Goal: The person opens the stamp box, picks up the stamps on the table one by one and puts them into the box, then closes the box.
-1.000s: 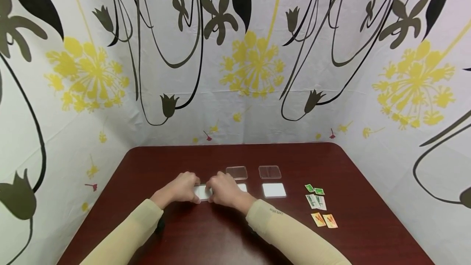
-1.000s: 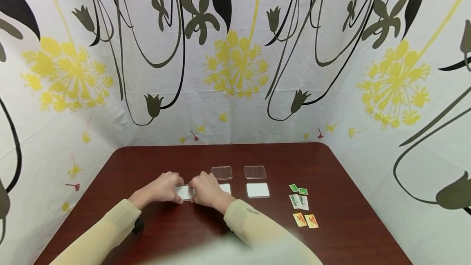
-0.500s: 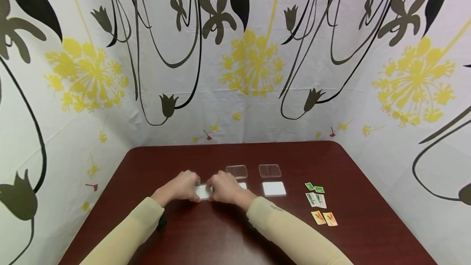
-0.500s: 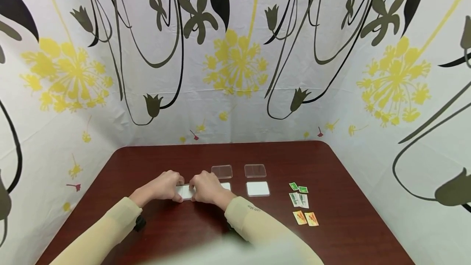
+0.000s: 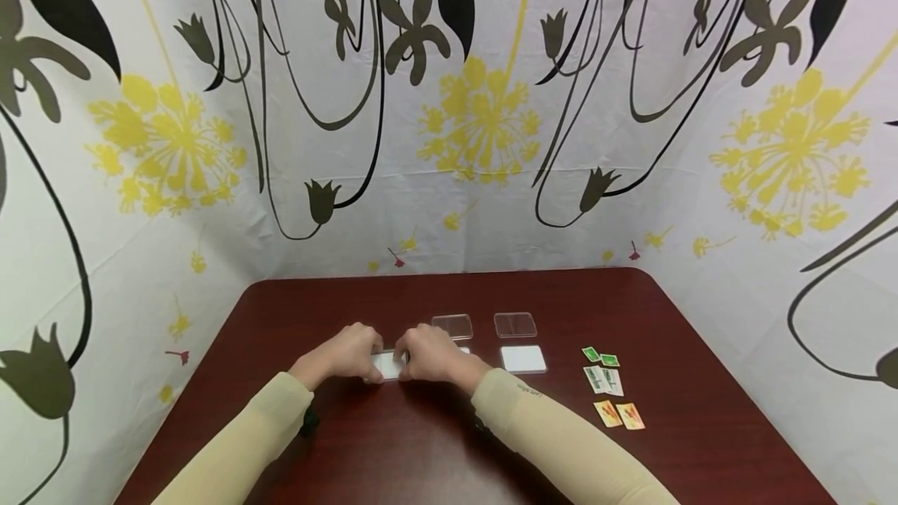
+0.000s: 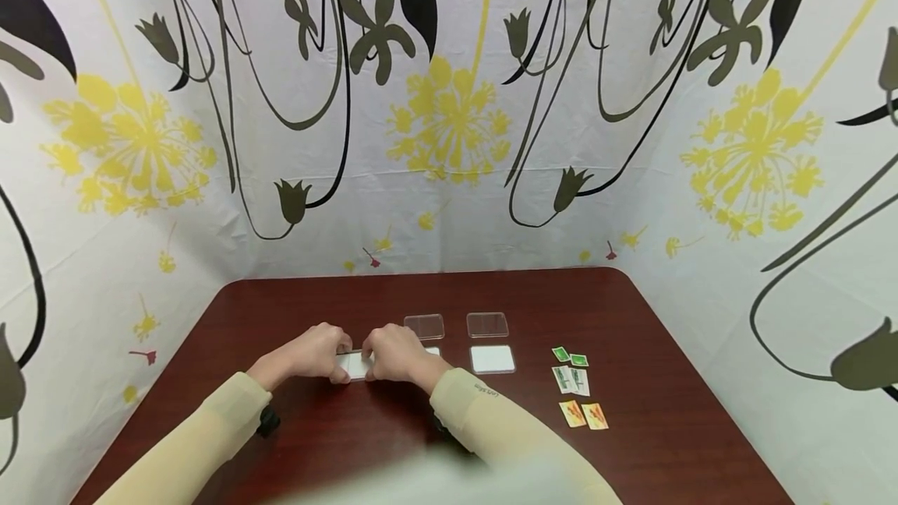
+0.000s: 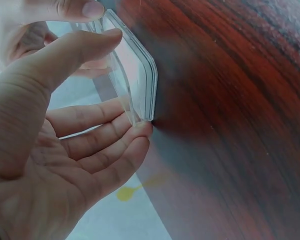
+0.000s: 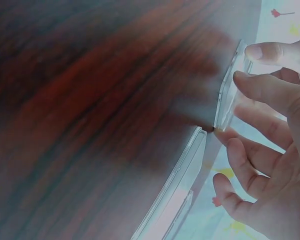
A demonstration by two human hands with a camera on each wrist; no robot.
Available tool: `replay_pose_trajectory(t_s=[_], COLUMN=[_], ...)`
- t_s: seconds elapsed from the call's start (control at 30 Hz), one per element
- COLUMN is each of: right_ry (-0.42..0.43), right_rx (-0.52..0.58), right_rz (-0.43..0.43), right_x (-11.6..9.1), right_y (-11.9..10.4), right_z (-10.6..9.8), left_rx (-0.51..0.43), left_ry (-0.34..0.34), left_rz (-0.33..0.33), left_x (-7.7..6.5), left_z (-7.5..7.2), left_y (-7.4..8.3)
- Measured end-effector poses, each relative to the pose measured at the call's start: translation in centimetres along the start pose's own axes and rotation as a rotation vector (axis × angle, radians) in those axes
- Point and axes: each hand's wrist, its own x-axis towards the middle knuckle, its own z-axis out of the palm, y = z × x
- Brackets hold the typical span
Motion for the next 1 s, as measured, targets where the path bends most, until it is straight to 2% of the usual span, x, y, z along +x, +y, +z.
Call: replay_pose_trajectory(t_s=[0.27, 0.47, 0.67, 0.83, 1.0], right_ry=[0.017, 0.034, 0.053, 0.063, 0.059], right_rx=[0.033, 0.078, 0.072, 0.03, 0.001], right_rz=[0.019, 0.035, 0.035, 0.028, 0.046], right_x=[-0.2, 0.1, 0.9, 1.7, 2.6], right_y=[0.0, 0.6, 1.1, 1.4, 1.8], right_z=[-0.3, -1.5, -3.5, -4.8, -5.4], left_rx=[-0.08, -0.115, -0.133, -0.09, -0.073], left_ry=[0.027, 0.08, 0.121, 0.185, 0.226], left_rz=[-0.021, -0.001, 0.023, 0.042, 0.03], left_x=[-0.8, -1.1, -0.8, -0.3, 0.6], left_z=[0.0, -1.2, -2.8, -3.9, -4.6], left_y=[-0.2, -0.4, -0.7, -0.8, -1.2])
